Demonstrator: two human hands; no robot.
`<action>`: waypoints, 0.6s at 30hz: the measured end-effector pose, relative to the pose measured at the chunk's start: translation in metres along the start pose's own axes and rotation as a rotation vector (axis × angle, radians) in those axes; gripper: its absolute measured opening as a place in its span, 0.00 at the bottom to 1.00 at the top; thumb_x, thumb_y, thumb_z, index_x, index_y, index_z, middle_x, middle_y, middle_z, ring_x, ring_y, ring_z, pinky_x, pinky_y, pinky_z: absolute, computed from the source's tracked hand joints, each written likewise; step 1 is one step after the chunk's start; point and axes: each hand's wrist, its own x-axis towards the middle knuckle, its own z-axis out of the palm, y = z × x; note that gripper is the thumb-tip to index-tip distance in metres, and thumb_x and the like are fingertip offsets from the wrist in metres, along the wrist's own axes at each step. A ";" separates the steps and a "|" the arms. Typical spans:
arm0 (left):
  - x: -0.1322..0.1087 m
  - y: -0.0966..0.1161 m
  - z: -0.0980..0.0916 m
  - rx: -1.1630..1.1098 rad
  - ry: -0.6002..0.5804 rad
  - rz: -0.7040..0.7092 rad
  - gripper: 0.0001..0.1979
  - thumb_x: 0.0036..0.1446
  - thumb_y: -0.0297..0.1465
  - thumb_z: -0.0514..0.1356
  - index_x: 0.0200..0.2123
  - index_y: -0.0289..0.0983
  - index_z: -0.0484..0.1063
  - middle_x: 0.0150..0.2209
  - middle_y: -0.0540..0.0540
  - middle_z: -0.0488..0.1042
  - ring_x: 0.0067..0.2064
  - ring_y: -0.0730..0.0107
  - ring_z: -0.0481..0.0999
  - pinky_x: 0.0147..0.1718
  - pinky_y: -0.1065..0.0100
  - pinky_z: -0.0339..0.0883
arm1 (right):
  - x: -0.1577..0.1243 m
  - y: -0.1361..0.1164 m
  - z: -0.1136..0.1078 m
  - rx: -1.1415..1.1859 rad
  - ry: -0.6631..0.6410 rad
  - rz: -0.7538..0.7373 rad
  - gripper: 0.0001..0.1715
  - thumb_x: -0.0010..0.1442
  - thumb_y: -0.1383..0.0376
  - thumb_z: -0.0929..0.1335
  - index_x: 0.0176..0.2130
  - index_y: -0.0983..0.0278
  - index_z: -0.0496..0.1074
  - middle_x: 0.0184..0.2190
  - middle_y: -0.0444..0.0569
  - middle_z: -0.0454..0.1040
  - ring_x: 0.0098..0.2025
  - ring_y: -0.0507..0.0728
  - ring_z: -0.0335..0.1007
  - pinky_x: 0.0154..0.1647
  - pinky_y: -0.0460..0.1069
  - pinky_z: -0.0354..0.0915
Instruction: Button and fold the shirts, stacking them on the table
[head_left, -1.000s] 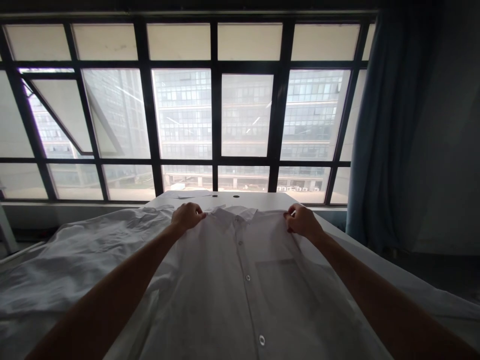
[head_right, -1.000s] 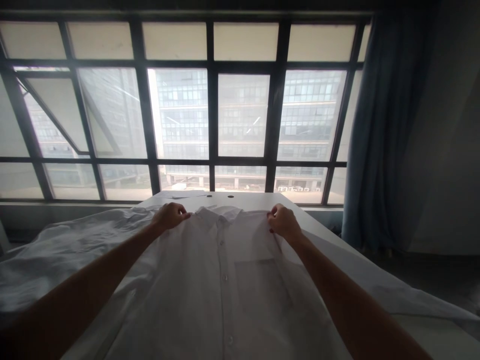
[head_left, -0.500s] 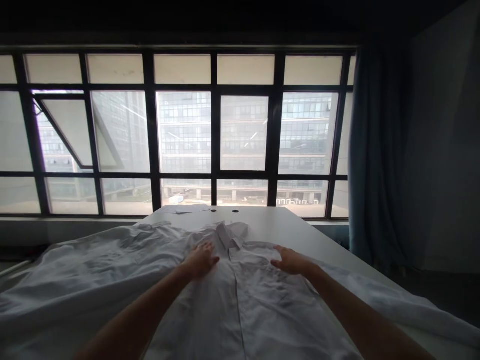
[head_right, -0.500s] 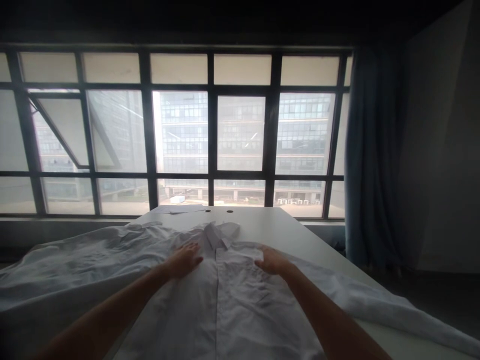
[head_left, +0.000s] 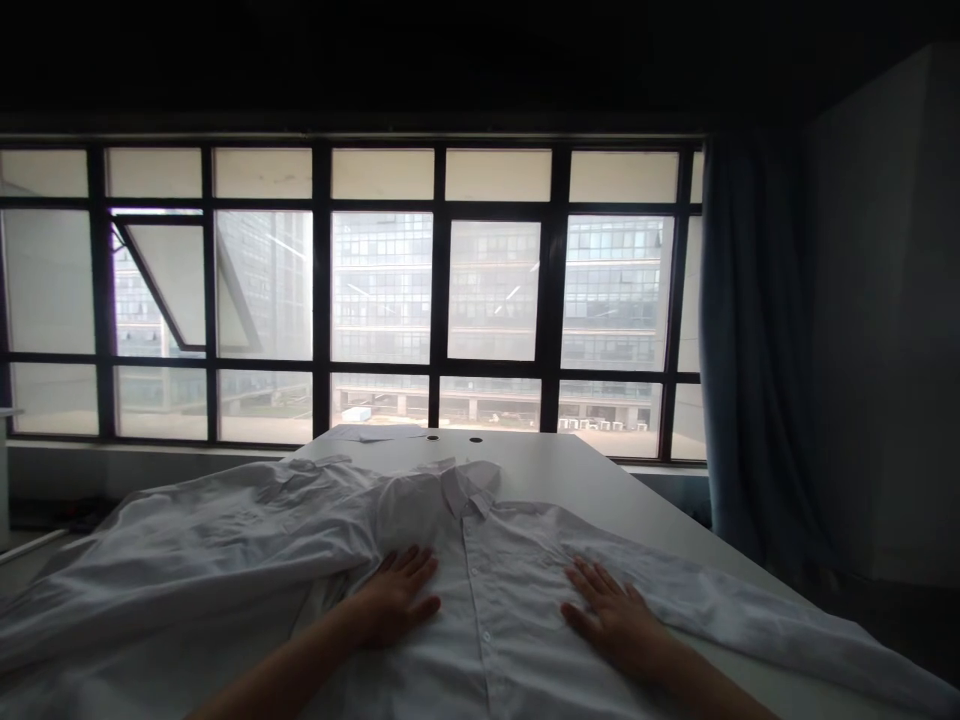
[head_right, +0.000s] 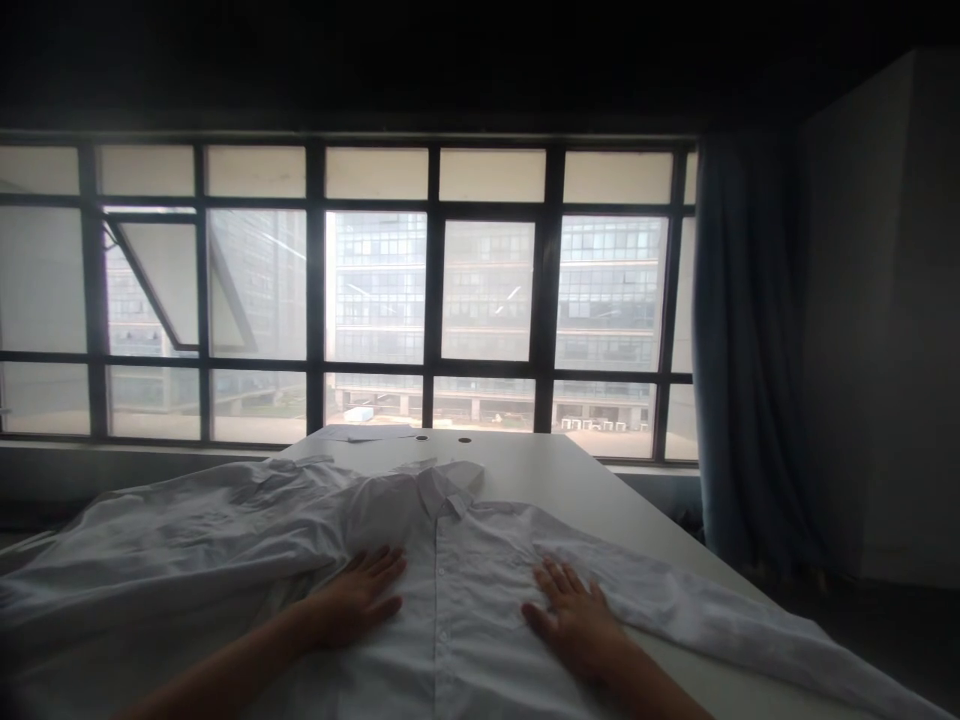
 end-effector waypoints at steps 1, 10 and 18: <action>-0.001 0.000 -0.003 0.000 -0.008 0.006 0.38 0.69 0.51 0.44 0.75 0.38 0.48 0.75 0.42 0.41 0.76 0.52 0.38 0.72 0.46 0.32 | -0.002 0.000 0.002 -0.008 0.008 0.017 0.45 0.72 0.42 0.55 0.76 0.63 0.51 0.73 0.49 0.37 0.74 0.67 0.30 0.71 0.70 0.37; -0.007 0.006 -0.004 0.068 0.057 -0.012 0.34 0.70 0.47 0.43 0.73 0.39 0.55 0.73 0.40 0.49 0.74 0.54 0.48 0.71 0.50 0.44 | -0.014 -0.015 0.006 -0.054 0.050 0.148 0.43 0.73 0.43 0.54 0.75 0.62 0.51 0.73 0.49 0.38 0.74 0.68 0.33 0.69 0.74 0.41; -0.060 -0.025 -0.047 0.254 0.401 -0.441 0.24 0.61 0.28 0.52 0.60 0.40 0.74 0.66 0.40 0.67 0.66 0.53 0.67 0.63 0.51 0.61 | -0.027 -0.022 0.008 -0.159 0.437 -0.001 0.19 0.72 0.68 0.59 0.46 0.66 0.78 0.49 0.59 0.74 0.50 0.65 0.70 0.58 0.59 0.62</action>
